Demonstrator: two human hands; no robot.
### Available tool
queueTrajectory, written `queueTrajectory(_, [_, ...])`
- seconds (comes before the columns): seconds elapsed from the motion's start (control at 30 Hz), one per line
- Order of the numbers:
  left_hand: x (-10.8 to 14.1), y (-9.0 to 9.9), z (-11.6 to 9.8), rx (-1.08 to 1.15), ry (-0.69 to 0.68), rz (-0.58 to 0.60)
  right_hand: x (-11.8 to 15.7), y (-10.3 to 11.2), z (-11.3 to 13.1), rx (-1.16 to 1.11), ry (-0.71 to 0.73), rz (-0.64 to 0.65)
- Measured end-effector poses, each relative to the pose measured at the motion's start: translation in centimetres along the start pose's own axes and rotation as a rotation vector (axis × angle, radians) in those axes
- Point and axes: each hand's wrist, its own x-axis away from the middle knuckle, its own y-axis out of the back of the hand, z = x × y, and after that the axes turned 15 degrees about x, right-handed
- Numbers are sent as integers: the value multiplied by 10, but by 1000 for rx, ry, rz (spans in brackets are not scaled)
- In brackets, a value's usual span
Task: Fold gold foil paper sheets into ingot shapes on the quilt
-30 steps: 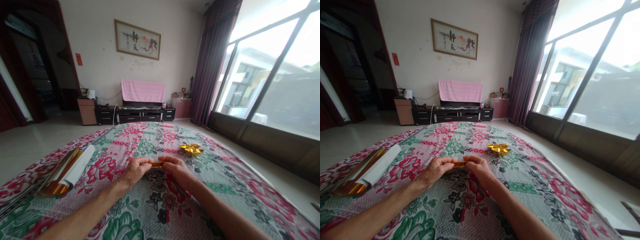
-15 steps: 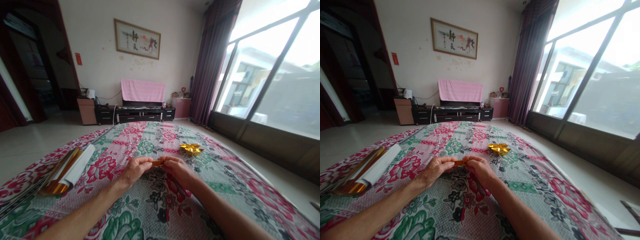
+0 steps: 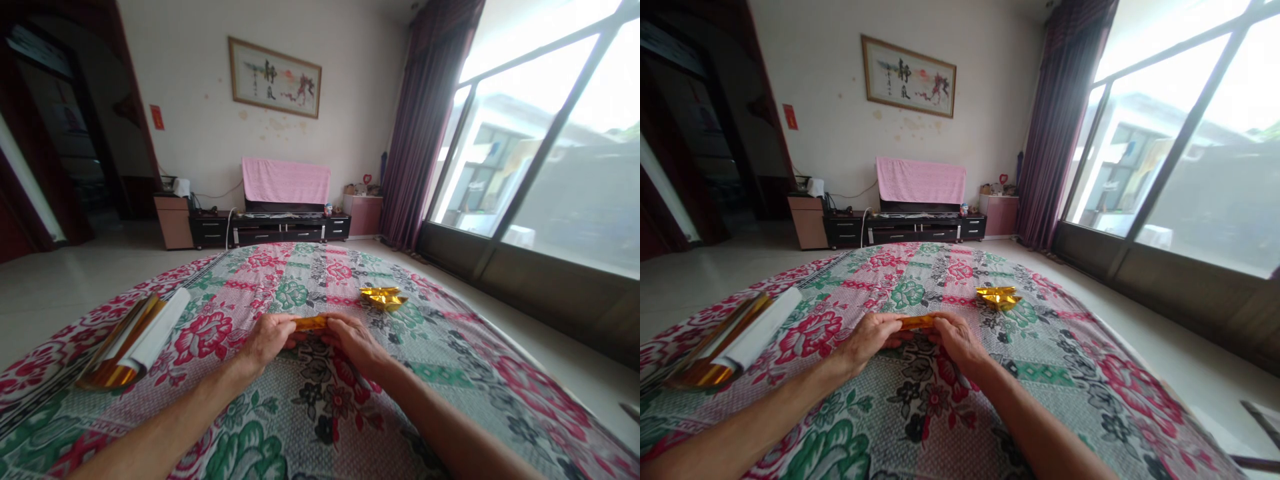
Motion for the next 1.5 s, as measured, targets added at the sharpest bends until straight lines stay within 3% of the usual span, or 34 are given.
queueTrajectory(0.43, [-1, 6, 1, -33, 15, 71, 0, 3, 0, 38, 36, 84])
queueTrajectory(1.13, [-2, 2, 3, -148, -40, -9, 0, 1, 1, 75, 37, 73])
queueTrajectory(1.5, [-2, 4, 2, -166, -27, 5, -2, 1, -1, 87, 31, 61])
